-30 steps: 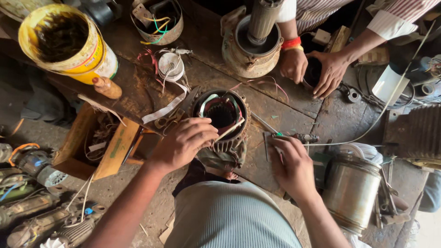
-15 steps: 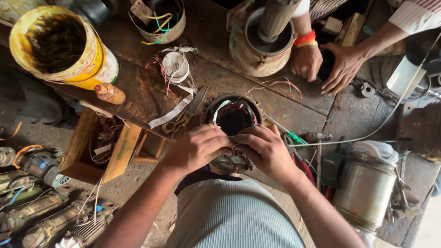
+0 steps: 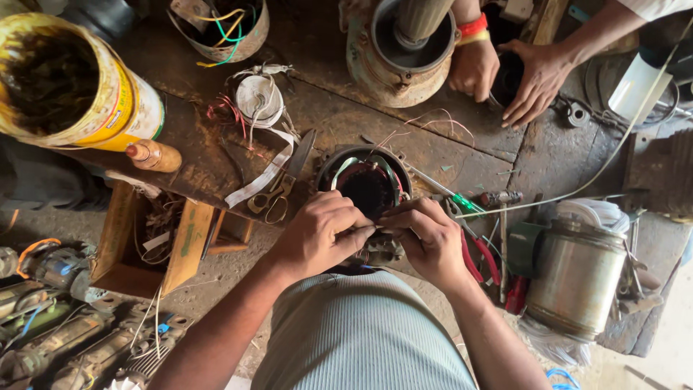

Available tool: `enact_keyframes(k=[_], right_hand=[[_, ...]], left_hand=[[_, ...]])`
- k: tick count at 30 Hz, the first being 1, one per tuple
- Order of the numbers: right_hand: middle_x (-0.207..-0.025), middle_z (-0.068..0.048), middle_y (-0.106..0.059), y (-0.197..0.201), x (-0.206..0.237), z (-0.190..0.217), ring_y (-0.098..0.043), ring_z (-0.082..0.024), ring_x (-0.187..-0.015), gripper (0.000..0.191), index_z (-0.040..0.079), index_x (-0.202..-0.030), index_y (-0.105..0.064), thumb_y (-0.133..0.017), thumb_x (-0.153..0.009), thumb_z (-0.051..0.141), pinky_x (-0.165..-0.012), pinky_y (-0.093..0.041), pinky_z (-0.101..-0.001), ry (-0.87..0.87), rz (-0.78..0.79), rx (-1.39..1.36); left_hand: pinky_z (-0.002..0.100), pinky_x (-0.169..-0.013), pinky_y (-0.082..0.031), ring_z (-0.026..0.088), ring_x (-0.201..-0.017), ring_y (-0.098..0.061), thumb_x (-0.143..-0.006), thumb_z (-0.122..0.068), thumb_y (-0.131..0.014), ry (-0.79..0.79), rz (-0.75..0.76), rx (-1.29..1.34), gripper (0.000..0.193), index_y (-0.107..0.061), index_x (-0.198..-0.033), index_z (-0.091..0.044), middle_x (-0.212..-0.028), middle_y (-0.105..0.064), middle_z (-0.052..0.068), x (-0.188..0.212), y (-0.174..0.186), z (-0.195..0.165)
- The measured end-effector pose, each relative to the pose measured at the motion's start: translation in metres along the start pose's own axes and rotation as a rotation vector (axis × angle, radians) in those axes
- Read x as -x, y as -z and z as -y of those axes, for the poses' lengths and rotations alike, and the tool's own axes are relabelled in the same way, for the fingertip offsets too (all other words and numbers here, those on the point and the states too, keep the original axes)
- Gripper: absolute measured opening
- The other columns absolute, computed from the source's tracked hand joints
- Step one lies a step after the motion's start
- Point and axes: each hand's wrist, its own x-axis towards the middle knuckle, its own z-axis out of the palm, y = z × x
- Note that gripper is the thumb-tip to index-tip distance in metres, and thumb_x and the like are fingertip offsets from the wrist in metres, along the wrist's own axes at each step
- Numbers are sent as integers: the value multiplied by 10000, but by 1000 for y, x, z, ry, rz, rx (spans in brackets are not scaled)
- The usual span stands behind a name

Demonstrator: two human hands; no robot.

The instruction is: The person works on an electric motor stator on a cluttered workbench, using pliers to cut and adjust wire ends and pressing insulation strips and thin wooden wedges into the stator slots by hand. They retrieve strips from a wooden box of scrap material and continue fitting wedges around the winding.

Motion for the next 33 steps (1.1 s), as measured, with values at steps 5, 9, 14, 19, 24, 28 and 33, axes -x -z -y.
enact_keyframes(k=[5, 9, 14, 19, 24, 28, 33], right_hand=[[-1035, -10, -746, 3, 0, -1, -716, -198, -967, 259, 111, -984, -737, -711, -799, -67, -823, -574, -311, -28, 28, -32], [-1040, -11, -743, 6, -1, 1, -718, -206, -985, 256, 108, -979, -733, -718, -793, -67, -843, -575, -321, 1, 22, -34], [-1044, -15, -737, 7, -1, 0, -717, -208, -986, 256, 106, -981, -728, -723, -791, -66, -854, -574, -325, 16, 8, -54], [-1005, -18, -730, 6, -1, -1, -707, -215, -949, 238, 114, -991, -738, -759, -787, -8, -832, -553, -339, 53, 16, -2], [-1001, -29, -718, 5, 1, 2, -698, -220, -940, 224, 118, -1014, -747, -776, -813, 25, -834, -552, -344, 62, 4, 9], [-1013, -28, -731, 6, 3, 5, -714, -216, -964, 223, 107, -1011, -738, -756, -817, -1, -831, -574, -339, 26, 21, 2], [-1033, -30, -734, 6, 4, 7, -730, -207, -979, 212, 90, -999, -723, -726, -827, -34, -815, -605, -318, -41, 21, -49]], left_hand=[[393, -753, -477, 244, -741, -591, -925, -164, -729, 35, 68, 6, 125, -700, -878, -51, -772, -629, 63, -2, 3, -2], [399, -781, -482, 258, -777, -599, -931, -158, -709, 7, 42, 14, 128, -685, -884, -42, -798, -631, 72, -3, 3, -5], [402, -753, -481, 265, -764, -606, -915, -153, -716, 66, 40, 26, 136, -675, -855, -39, -785, -639, 73, -5, 0, -7], [415, -756, -478, 287, -786, -609, -913, -157, -725, 67, 32, -14, 149, -662, -858, -33, -792, -631, 90, -8, -2, -6], [411, -797, -499, 280, -826, -621, -913, -152, -720, 47, 57, -33, 120, -672, -882, -46, -836, -648, 83, -4, -1, -9], [404, -794, -504, 283, -830, -616, -907, -142, -720, 39, 61, -41, 112, -679, -899, -38, -839, -646, 87, -1, 1, -10], [394, -784, -510, 260, -810, -619, -923, -151, -721, 46, 73, -40, 123, -676, -898, -39, -817, -639, 78, 1, 1, -9]])
